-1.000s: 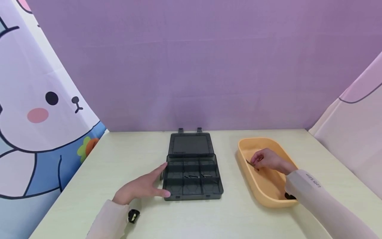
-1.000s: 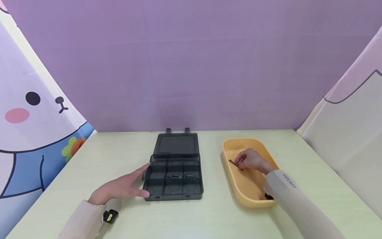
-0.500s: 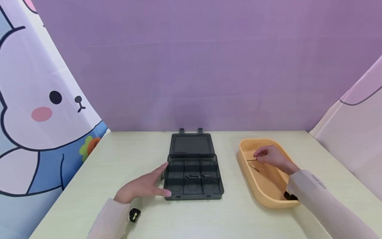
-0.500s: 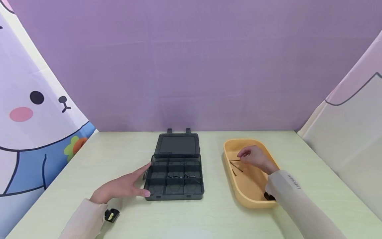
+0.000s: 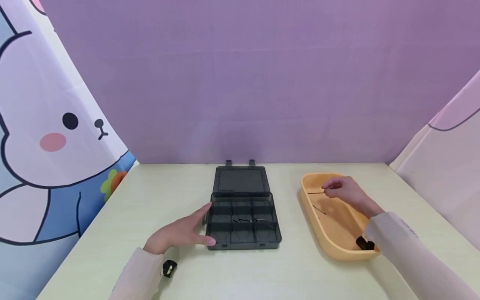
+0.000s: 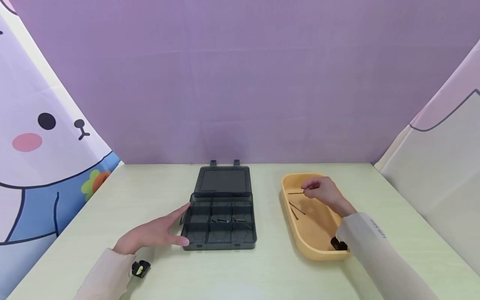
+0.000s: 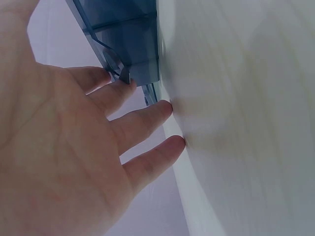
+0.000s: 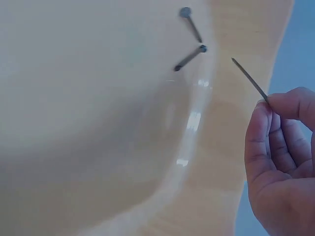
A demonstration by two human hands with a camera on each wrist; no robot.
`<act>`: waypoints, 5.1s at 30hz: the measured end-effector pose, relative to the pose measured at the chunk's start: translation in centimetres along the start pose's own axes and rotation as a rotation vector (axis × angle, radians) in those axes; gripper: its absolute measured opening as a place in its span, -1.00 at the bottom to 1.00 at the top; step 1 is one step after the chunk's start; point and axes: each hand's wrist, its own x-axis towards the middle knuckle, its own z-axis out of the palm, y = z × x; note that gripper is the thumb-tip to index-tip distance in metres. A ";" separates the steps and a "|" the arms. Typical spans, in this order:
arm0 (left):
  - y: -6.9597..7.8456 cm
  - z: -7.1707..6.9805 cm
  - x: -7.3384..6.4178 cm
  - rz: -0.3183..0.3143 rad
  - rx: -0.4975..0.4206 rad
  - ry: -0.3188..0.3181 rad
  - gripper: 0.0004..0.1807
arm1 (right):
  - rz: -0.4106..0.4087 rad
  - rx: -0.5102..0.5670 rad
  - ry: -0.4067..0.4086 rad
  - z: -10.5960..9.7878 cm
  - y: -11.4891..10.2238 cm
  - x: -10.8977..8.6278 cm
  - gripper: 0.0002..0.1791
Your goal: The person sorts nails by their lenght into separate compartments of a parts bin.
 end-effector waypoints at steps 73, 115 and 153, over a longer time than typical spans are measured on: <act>-0.2 -0.3 0.3 -0.011 -0.013 -0.011 0.19 | -0.094 0.139 -0.054 4.8 -12.6 2.4 -0.79; -0.4 0.1 0.0 0.011 -0.004 -0.001 0.19 | -0.205 0.238 -0.208 15.1 -13.5 2.0 -0.85; -0.3 -0.1 -0.4 0.020 -0.021 -0.026 0.20 | -0.122 0.085 -0.097 7.9 -12.2 1.3 -0.81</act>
